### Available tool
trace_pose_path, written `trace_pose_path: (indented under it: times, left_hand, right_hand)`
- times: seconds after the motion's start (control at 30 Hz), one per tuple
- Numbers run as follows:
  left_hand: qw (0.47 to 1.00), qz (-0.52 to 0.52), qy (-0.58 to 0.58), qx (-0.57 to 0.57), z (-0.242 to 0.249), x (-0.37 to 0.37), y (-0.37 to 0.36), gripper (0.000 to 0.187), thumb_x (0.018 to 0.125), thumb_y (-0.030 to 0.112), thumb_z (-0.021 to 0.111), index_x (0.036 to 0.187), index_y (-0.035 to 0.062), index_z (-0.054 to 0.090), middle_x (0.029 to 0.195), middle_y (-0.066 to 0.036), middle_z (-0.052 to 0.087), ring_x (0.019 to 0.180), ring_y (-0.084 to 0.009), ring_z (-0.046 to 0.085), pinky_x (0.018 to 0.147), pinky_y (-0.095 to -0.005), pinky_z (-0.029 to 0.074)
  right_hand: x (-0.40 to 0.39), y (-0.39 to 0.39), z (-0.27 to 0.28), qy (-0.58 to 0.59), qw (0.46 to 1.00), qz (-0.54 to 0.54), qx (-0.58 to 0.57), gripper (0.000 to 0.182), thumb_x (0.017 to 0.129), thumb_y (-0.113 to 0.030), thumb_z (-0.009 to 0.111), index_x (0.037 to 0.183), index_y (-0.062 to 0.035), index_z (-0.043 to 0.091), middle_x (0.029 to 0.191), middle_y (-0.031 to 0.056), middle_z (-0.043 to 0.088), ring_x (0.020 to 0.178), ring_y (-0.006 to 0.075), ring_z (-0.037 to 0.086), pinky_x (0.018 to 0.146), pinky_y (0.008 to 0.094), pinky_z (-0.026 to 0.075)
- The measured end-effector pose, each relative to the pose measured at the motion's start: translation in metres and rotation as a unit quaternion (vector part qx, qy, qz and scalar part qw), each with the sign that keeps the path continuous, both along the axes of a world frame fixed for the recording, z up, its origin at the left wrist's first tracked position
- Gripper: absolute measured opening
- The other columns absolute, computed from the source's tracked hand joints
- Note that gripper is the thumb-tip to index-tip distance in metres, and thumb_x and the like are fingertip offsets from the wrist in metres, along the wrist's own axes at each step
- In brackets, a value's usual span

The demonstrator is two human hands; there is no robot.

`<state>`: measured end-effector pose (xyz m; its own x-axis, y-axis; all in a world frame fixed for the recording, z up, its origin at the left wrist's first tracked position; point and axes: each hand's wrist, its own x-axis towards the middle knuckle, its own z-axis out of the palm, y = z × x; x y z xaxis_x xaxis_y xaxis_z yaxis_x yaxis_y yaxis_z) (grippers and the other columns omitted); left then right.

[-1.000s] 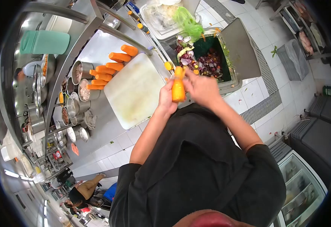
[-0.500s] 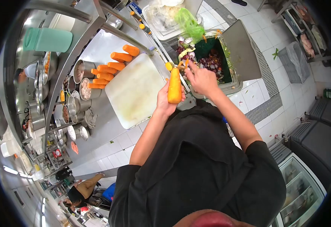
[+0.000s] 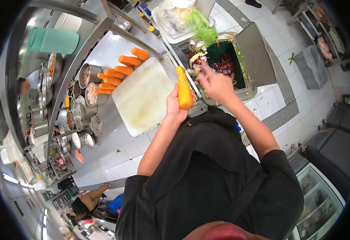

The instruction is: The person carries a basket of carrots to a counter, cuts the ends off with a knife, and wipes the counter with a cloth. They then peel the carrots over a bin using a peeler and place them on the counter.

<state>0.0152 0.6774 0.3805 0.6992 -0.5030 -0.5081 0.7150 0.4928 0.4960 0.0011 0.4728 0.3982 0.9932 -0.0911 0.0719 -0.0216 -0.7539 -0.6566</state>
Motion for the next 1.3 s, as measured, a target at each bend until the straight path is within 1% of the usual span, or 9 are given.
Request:
trace_pose_path:
  times: [0.17,0.43,0.57,0.73,0.77,0.93,1.1,1.17,1.3]
  left_hand:
    - [0.978,0.174,0.092,0.064,0.014,-0.003,-0.017,0.043,0.109,0.044,0.031,0.116,0.0096,0.056,0.09,-0.01,0.063,0.077,-0.0238,0.062,0.068,-0.0368,0.051]
    - [0.997,0.065,0.038,0.028,0.021,-0.015,-0.005,0.043,0.108,0.043,0.033,0.123,0.0091,0.056,0.092,-0.011,0.064,0.076,-0.0234,0.062,0.069,-0.0363,0.052]
    - [0.992,-0.094,-0.032,-0.074,0.009,-0.013,0.009,0.045,0.108,0.041,0.034,0.133,0.0096,0.054,0.097,-0.011,0.065,0.083,-0.0233,0.062,0.075,-0.0382,0.053]
    - [0.997,0.067,0.033,0.013,0.024,-0.005,-0.011,0.048,0.108,0.044,0.034,0.133,0.0085,0.054,0.101,-0.013,0.065,0.086,-0.0253,0.063,0.077,-0.0408,0.053]
    - [0.986,0.144,0.079,0.036,0.027,0.0,-0.013,0.048,0.108,0.044,0.034,0.133,0.0081,0.055,0.102,-0.014,0.065,0.086,-0.0264,0.063,0.077,-0.0414,0.053]
    - [0.998,-0.056,-0.018,-0.018,0.023,-0.002,-0.002,0.05,0.107,0.047,0.03,0.132,0.0101,0.053,0.089,-0.011,0.064,0.07,-0.0236,0.061,0.06,-0.0353,0.049]
    - [0.999,-0.032,0.013,0.024,0.025,0.0,-0.012,0.048,0.107,0.042,0.032,0.134,0.0077,0.053,0.091,-0.012,0.062,0.069,-0.0237,0.059,0.06,-0.0348,0.05]
    - [0.975,0.148,0.149,0.078,0.031,0.006,-0.024,0.047,0.107,0.046,0.033,0.124,0.008,0.056,0.091,-0.011,0.064,0.071,-0.025,0.062,0.062,-0.0376,0.052]
    - [0.997,-0.033,0.052,-0.043,0.01,0.003,-0.003,0.041,0.107,0.041,0.036,0.117,0.0067,0.057,0.096,-0.012,0.065,0.072,-0.0266,0.062,0.067,-0.039,0.054]
  right_hand:
    - [-0.048,0.041,0.026,-0.046,0.996,0.074,-0.019,0.052,0.096,-0.044,0.059,0.133,-0.0067,0.063,0.073,0.0144,0.07,0.064,0.0348,0.069,0.057,0.0458,0.053]
    - [-0.05,0.025,0.029,-0.099,0.987,0.13,0.008,0.052,0.098,-0.044,0.054,0.132,-0.0045,0.062,0.078,0.0167,0.072,0.066,0.0334,0.071,0.058,0.0452,0.054]
    - [0.007,-0.002,-0.012,0.051,0.999,0.019,0.004,0.05,0.102,-0.043,0.047,0.131,-0.0063,0.063,0.079,0.0192,0.072,0.074,0.0387,0.071,0.065,0.0512,0.055]
    - [-0.025,0.018,0.022,-0.041,0.987,0.06,0.142,0.054,0.098,-0.045,0.053,0.133,-0.0055,0.062,0.074,0.017,0.071,0.07,0.0357,0.071,0.063,0.0488,0.054]
    - [-0.04,0.024,0.037,-0.047,0.99,0.131,0.034,0.053,0.097,-0.045,0.054,0.133,-0.006,0.062,0.07,0.0153,0.07,0.062,0.0341,0.07,0.057,0.0464,0.054]
    - [-0.001,0.012,0.019,-0.014,0.999,0.032,-0.013,0.05,0.1,-0.044,0.051,0.128,-0.0052,0.064,0.07,0.0183,0.069,0.062,0.0366,0.069,0.055,0.0485,0.054]
    - [-0.008,0.01,0.006,-0.029,0.996,0.043,0.07,0.054,0.098,-0.046,0.052,0.134,-0.0057,0.061,0.07,0.0196,0.069,0.066,0.0377,0.07,0.06,0.0505,0.055]
    - [-0.042,0.026,0.031,-0.052,0.99,0.13,0.021,0.059,0.095,-0.047,0.056,0.139,-0.007,0.058,0.07,0.0157,0.07,0.063,0.035,0.069,0.059,0.047,0.054]
    - [-0.013,0.018,0.024,0.036,0.997,0.06,0.02,0.052,0.099,-0.044,0.052,0.133,-0.0072,0.062,0.074,0.0184,0.07,0.068,0.0354,0.071,0.06,0.0487,0.055]
